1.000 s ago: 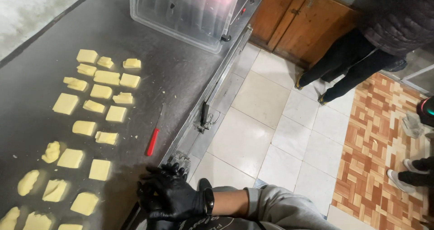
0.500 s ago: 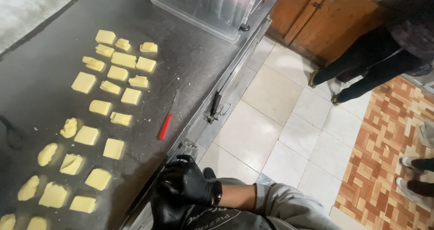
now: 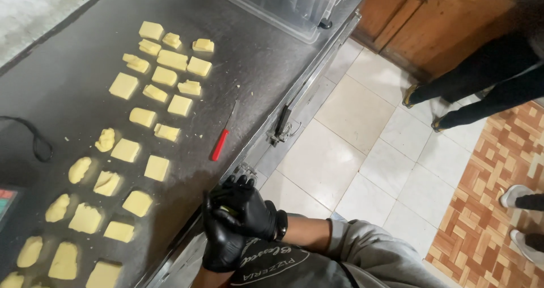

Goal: The recorder prepares food items in a kitchen, including handling cheese blocks and rinsing french fries.

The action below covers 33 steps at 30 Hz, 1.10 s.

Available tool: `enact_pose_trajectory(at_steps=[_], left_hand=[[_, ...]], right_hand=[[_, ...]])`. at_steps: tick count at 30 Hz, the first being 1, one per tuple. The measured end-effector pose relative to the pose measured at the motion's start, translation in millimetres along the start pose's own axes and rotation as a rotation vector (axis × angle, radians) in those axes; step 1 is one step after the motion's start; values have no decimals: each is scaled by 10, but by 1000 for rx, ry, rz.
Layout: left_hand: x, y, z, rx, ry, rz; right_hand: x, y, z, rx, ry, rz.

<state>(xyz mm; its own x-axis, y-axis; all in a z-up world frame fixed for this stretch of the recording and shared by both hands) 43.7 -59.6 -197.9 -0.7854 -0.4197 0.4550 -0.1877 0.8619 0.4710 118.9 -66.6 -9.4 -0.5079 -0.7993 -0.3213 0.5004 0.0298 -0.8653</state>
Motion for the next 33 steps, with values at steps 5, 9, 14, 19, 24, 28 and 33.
enact_pose_trajectory(at_steps=[5, 9, 14, 19, 24, 28, 33], left_hand=[[-403, 191, -198, 34, 63, -23], [-596, 366, -146, 52, 104, -38], [-526, 887, -196, -207, 232, -211], [-321, 1060, -831, 310, -334, -167], [-201, 1165, -1004, 352, -355, -119], [-59, 1221, -1258, 460, -410, -83], [-561, 970, -378, 106, -9, -51]], right_hand=[[49, -45, 104, 243, -24, 27], [135, -96, 133, 687, -23, 8], [332, 36, 418, 297, 47, -104], [529, 551, 697, 99, 110, -479], [798, 781, 676, 68, 112, -541], [830, 753, 630, 15, 105, -572], [863, 751, 637, -14, 113, -656]])
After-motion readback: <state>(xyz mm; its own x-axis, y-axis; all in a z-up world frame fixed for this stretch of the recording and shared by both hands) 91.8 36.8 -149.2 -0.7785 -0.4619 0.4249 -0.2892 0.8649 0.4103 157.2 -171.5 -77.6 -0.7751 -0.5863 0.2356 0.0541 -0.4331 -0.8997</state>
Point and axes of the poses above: each hand's wrist, its own x-axis away from the middle knuckle, its own z-axis out of the back of the hand, y = z × x, the point moved 8 cm from there along -x, towards the middle knuckle, and after that the axes turned 12 degrees about -z, right-handed, at the moved point
